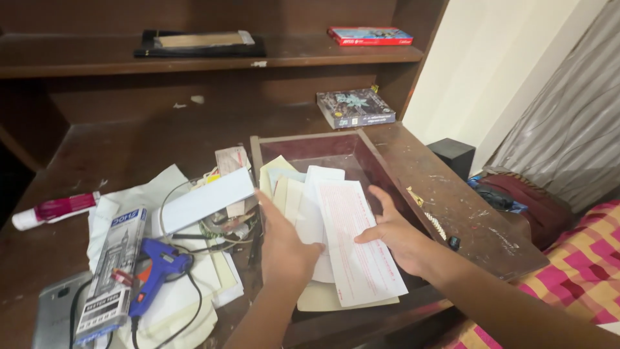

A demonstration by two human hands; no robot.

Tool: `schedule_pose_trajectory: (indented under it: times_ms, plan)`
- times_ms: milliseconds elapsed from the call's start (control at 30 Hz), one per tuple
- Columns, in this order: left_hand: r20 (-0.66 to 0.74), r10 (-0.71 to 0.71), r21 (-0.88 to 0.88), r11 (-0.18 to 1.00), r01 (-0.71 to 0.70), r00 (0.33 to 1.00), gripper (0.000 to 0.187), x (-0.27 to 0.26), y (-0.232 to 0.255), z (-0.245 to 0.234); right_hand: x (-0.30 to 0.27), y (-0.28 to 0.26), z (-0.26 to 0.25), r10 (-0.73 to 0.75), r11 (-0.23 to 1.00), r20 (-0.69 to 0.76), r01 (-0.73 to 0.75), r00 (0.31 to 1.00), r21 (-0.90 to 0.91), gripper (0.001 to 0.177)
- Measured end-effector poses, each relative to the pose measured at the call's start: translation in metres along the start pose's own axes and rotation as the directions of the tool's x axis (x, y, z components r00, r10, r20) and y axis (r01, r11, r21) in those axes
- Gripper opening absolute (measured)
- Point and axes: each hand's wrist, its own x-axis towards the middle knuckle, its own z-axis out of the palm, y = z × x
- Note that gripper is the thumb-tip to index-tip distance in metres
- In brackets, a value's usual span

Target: The person cleans a wooden drawer with a cloth and then organizes various items into it. They place papers, a glue gun, a box, a phone, a tube of cream, and several small accessories into the drawer.

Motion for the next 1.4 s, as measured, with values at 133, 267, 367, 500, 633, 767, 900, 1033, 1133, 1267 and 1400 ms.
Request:
schedule_pose_trajectory:
  times_ms: [133, 267, 367, 500, 633, 767, 900, 1033, 1133, 1267, 1400]
  plan:
    - [0.03, 0.071, 0.029, 0.997, -0.072, 0.997, 0.145, -0.003, -0.005, 0.01, 0.015, 0.015, -0.014, 0.074, 0.959, 0.233, -0.133, 0.97, 0.251, 0.065]
    - [-0.117, 0.215, -0.061, 0.973, -0.223, 0.969, 0.141, 0.002, -0.019, 0.031, 0.013, 0.028, -0.014, 0.207, 0.901, 0.31, -0.305, 0.928, 0.31, 0.057]
    - [0.007, 0.09, -0.061, 0.994, -0.089, 0.996, 0.133, 0.007, -0.032, 0.045, 0.015, 0.029, -0.011, 0.207, 0.903, 0.319, -0.306, 0.925, 0.301, 0.058]
    - [-0.093, 0.272, -0.093, 0.956, -0.28, 0.958, 0.132, 0.03, -0.047, 0.048, 0.04, 0.016, -0.011, 0.091, 0.956, 0.372, -0.186, 0.924, 0.228, 0.058]
    - [-0.134, 0.141, 0.124, 0.984, -0.125, 0.981, 0.102, 0.034, -0.035, 0.021, 0.079, -0.008, 0.0, 0.071, 0.974, 0.332, -0.137, 0.94, 0.179, 0.058]
    - [-0.39, 0.165, 0.24, 0.968, -0.073, 0.906, 0.062, 0.001, -0.024, 0.002, 0.137, 0.007, 0.018, 0.164, 0.957, 0.371, -0.238, 0.914, 0.165, 0.058]
    - [-0.504, 0.244, 0.255, 0.959, -0.127, 0.829, 0.043, -0.029, -0.04, -0.011, 0.202, 0.036, 0.01, 0.199, 0.932, 0.478, -0.315, 0.856, 0.177, 0.057]
    - [-0.529, 0.06, 0.217, 0.974, 0.067, 0.846, 0.041, -0.044, -0.054, -0.022, 0.221, 0.035, -0.006, 0.183, 0.96, 0.311, -0.238, 0.933, 0.147, 0.056]
    - [-0.525, 0.034, 0.217, 0.971, 0.096, 0.851, 0.038, -0.045, -0.058, -0.022, 0.218, 0.021, -0.004, 0.146, 0.983, 0.223, -0.166, 0.964, 0.075, 0.058]
    - [-0.532, 0.09, 0.241, 0.969, 0.048, 0.842, 0.036, -0.045, -0.058, -0.018, 0.208, 0.003, 0.009, 0.1, 0.994, 0.354, -0.105, 0.93, -0.004, 0.06]
    - [-0.49, 0.055, 0.237, 0.969, 0.072, 0.87, 0.035, -0.043, -0.053, -0.014, 0.18, 0.011, 0.023, -0.225, 0.884, 0.004, 0.206, 0.974, -0.42, 0.094]
